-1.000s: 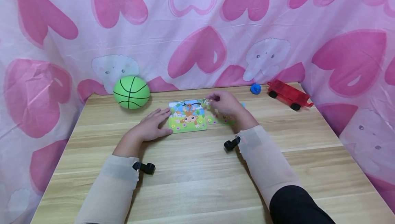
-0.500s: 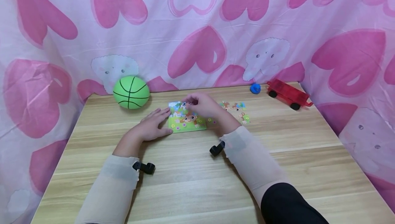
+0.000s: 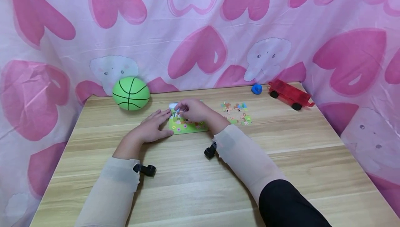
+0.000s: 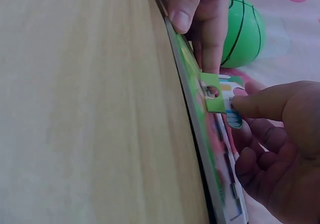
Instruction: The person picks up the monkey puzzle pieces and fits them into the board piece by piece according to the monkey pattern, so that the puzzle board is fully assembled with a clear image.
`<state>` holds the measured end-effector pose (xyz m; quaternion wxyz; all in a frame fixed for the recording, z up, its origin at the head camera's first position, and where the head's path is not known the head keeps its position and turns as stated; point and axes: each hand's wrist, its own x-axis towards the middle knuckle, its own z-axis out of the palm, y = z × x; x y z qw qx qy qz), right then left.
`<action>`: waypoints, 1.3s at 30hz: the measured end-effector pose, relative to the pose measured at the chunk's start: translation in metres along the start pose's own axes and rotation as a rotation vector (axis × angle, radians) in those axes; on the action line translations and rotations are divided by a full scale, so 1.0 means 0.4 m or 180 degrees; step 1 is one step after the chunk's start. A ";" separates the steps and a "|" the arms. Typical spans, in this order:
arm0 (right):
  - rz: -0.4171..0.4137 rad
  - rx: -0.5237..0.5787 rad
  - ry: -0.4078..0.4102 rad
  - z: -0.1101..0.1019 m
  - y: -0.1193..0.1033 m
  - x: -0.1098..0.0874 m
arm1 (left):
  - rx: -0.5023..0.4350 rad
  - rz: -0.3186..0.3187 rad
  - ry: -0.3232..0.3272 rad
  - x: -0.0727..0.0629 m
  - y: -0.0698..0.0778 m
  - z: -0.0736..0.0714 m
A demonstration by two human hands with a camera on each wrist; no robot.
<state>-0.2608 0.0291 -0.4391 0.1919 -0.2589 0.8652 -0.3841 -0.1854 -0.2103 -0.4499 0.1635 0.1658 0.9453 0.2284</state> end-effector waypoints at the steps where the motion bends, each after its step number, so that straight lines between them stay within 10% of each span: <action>1: 0.0028 -0.0014 0.0005 0.002 0.000 0.003 | 0.0005 0.0003 -0.0001 0.001 -0.001 0.001; 39: 0.0118 -0.0626 -0.0272 0.016 0.002 0.028 | -0.0024 -0.0024 -0.0032 0.003 -0.002 0.001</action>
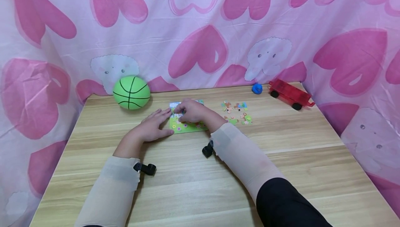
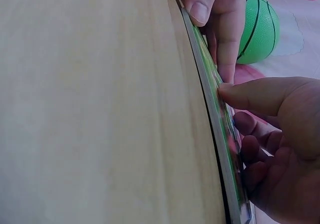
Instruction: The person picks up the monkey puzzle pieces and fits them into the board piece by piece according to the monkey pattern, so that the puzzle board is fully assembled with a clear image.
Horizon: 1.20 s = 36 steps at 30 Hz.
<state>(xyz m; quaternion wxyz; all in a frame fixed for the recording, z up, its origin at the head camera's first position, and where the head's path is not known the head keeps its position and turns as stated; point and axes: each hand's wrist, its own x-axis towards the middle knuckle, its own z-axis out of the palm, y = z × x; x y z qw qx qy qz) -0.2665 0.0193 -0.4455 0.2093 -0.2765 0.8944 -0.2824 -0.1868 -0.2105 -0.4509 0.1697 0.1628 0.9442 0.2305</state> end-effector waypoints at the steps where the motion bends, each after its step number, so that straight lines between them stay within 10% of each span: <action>1: -0.0002 -0.0011 -0.0018 0.000 -0.001 0.000 | -0.0002 -0.0001 -0.0001 0.000 0.000 0.000; 23: -0.0165 -0.0091 -0.0105 -0.006 -0.003 -0.011 | -0.0009 -0.0035 -0.0002 -0.004 0.006 -0.006; 36: -0.0077 0.0611 0.0181 -0.071 0.030 -0.081 | 0.0072 0.0025 0.0001 -0.002 0.003 -0.004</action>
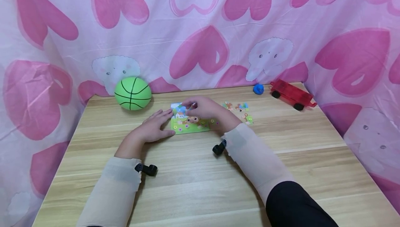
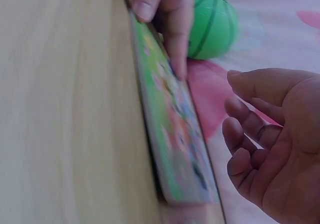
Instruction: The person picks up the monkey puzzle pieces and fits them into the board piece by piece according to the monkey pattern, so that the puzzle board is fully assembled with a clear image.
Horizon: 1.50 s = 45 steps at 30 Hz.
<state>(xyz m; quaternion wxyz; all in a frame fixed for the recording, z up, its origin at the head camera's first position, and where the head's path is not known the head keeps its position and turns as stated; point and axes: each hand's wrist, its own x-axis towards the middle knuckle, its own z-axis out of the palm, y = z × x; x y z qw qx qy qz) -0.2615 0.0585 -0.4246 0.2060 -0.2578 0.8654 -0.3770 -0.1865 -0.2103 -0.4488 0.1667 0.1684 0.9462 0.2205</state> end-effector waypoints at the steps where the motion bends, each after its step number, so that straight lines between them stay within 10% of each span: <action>1: 0.0025 0.0015 0.0020 -0.012 0.003 -0.012 | -0.0005 -0.0001 -0.0001 0.000 0.000 0.000; 21: 0.0447 0.0381 0.0837 -0.187 0.157 -0.164 | -0.0021 -0.0038 0.0012 -0.002 -0.002 -0.003; 45: 0.0611 0.0483 0.0772 -0.193 0.286 -0.162 | -0.0034 -0.0042 0.0015 0.000 0.000 0.005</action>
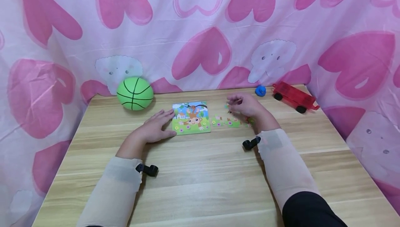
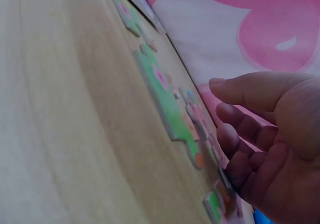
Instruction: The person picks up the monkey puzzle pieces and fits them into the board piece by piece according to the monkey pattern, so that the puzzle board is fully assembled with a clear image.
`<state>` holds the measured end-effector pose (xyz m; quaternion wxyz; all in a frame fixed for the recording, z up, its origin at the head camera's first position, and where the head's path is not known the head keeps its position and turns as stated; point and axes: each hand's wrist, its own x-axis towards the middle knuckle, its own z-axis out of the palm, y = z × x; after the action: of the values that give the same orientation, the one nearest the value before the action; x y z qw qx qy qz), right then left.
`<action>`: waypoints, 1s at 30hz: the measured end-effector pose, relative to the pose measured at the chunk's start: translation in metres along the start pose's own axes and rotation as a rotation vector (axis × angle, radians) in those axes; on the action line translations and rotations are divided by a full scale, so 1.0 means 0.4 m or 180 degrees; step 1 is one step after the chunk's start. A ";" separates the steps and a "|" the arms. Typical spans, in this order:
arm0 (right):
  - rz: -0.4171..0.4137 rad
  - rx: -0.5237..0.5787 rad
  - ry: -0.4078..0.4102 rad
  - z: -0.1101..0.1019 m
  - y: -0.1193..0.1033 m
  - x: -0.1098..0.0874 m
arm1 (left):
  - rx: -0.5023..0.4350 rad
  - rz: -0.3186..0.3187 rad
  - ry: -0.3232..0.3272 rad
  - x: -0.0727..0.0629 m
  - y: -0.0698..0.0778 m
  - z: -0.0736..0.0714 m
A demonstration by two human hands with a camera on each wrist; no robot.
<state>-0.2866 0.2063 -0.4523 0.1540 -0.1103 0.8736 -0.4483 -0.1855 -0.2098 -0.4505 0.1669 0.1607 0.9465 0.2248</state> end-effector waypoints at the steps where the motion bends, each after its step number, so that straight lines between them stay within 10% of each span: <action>1: -0.0005 -0.0014 -0.0003 0.001 0.004 0.001 | 0.0002 -0.0007 -0.0006 0.000 0.000 0.000; 30: 0.0171 -0.0456 0.0087 0.012 -0.003 0.005 | -0.0018 0.0031 0.0024 -0.007 0.003 -0.002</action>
<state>-0.2868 0.2011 -0.4543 0.1457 -0.0914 0.9081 -0.3817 -0.1830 -0.2102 -0.4487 0.1627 0.1640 0.9457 0.2288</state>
